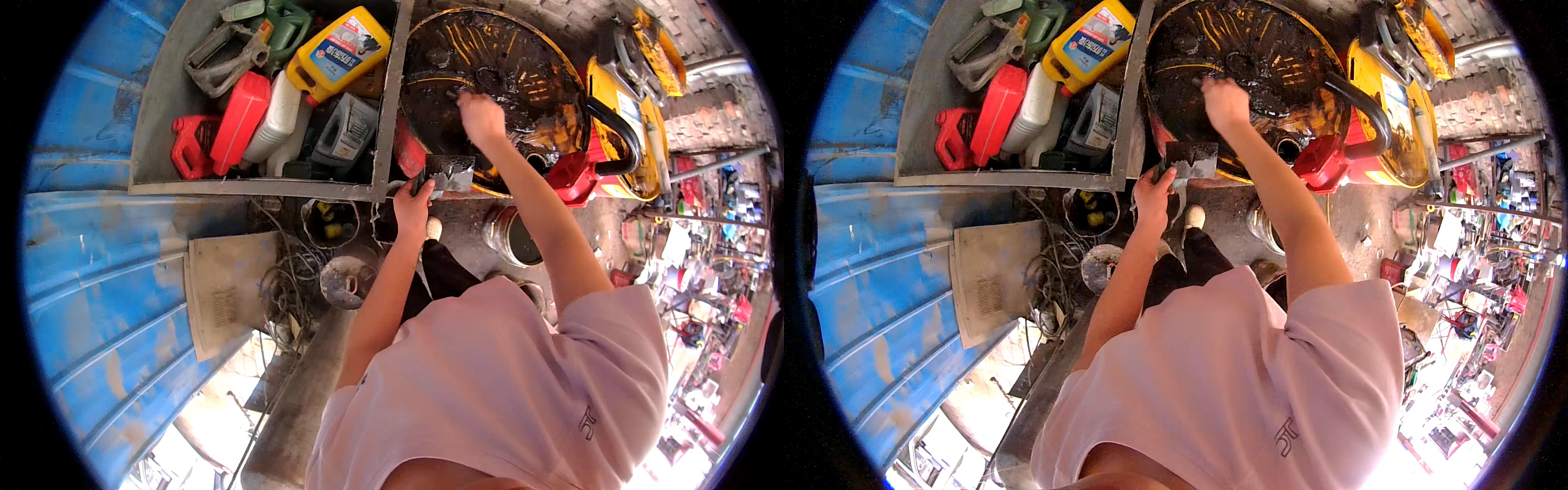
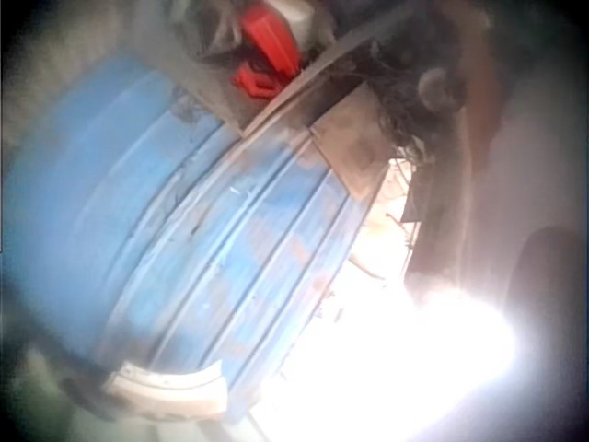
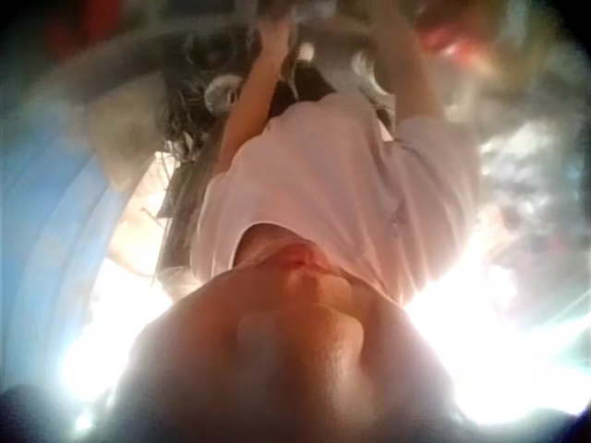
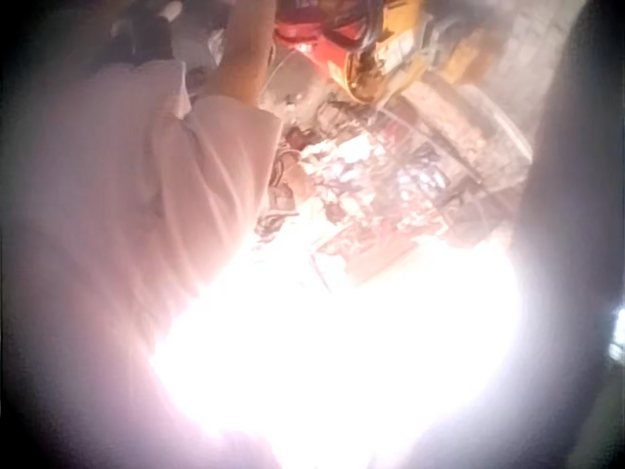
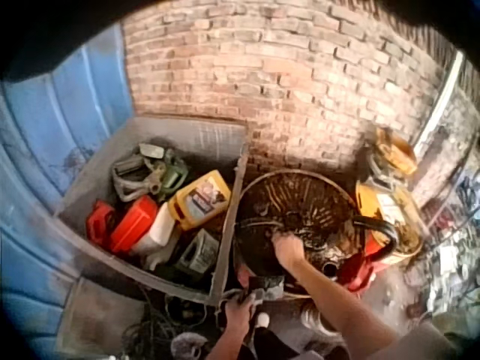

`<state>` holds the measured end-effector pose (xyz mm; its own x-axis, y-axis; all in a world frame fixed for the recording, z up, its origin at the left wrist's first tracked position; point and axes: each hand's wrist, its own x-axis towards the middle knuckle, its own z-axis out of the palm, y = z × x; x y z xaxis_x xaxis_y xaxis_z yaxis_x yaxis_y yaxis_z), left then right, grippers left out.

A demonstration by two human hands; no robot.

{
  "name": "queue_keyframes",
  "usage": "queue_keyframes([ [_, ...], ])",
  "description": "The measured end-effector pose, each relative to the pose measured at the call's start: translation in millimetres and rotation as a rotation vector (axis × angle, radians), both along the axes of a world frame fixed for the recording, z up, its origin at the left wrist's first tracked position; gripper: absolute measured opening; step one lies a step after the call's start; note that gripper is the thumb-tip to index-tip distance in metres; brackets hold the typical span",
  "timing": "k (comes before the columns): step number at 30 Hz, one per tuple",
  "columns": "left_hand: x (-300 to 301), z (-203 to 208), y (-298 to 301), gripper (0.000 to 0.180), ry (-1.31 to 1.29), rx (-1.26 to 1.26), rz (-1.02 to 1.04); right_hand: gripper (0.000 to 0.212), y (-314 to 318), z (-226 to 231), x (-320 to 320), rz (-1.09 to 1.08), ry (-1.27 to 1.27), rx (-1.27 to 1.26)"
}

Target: The person scrapes thick black residue from the top of a yellow and red machine using a red scraper and a metal putty knife. They walk around the cluttered workshop to retrieve a small packet, return to the machine, and continue scraping the surface. The person also lifts a metal cover from the machine and scrapes the inside of a yellow container.

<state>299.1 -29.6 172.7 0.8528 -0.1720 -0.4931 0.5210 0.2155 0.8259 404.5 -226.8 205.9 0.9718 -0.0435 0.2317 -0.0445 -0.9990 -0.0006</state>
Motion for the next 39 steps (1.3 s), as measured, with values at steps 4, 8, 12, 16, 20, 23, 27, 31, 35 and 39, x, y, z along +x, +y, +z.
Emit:
queue_keyframes([
  [4, 2, 13, 2, 0.024, 0.011, 0.084, 0.01, 0.01, 11, -26, -10, 0.141, -0.05, -0.172],
  [8, -4, -10, 4, 0.022, 0.03, 0.014, 0.013, 0.011, -4, -33, 22, 0.131, 0.015, -0.262],
  [12, -6, -11, 6, 0.022, 0.051, 0.011, 0.024, 0.013, -22, -19, 60, -0.001, 0.137, -0.259],
  [16, -12, -3, 4, 0.028, 0.055, -0.016, 0.077, 0.011, -3, -7, 52, 0.005, 0.244, -0.27],
  [20, -13, -2, 4, 0.034, 0.094, 0.029, 0.003, 0.014, -3, -19, 58, -0.01, 0.305, -0.308],
  [23, -14, 1, -6, 0.016, 0.011, -0.046, 0.122, 0.021, -29, -23, 94, -0.148, 0.229, -0.272],
  [27, -16, -3, 1, 0.017, 0.004, -0.038, 0.125, 0.019, -43, 11, 114, -0.319, 0.323, 0.002],
  [31, -15, -2, 2, 0.022, 0.008, -0.006, 0.046, 0.021, -16, 31, 87, -0.206, 0.081, -0.067],
  [35, -12, 1, 0, 0.023, 0.004, 0.013, 0.033, 0.016, 24, 19, 72, 0.167, -0.094, 0.045],
  [39, -14, -2, -4, 0.021, 0.003, 0.01, 0.031, 0.009, 53, -11, 58, 0.367, -0.046, -0.101],
])
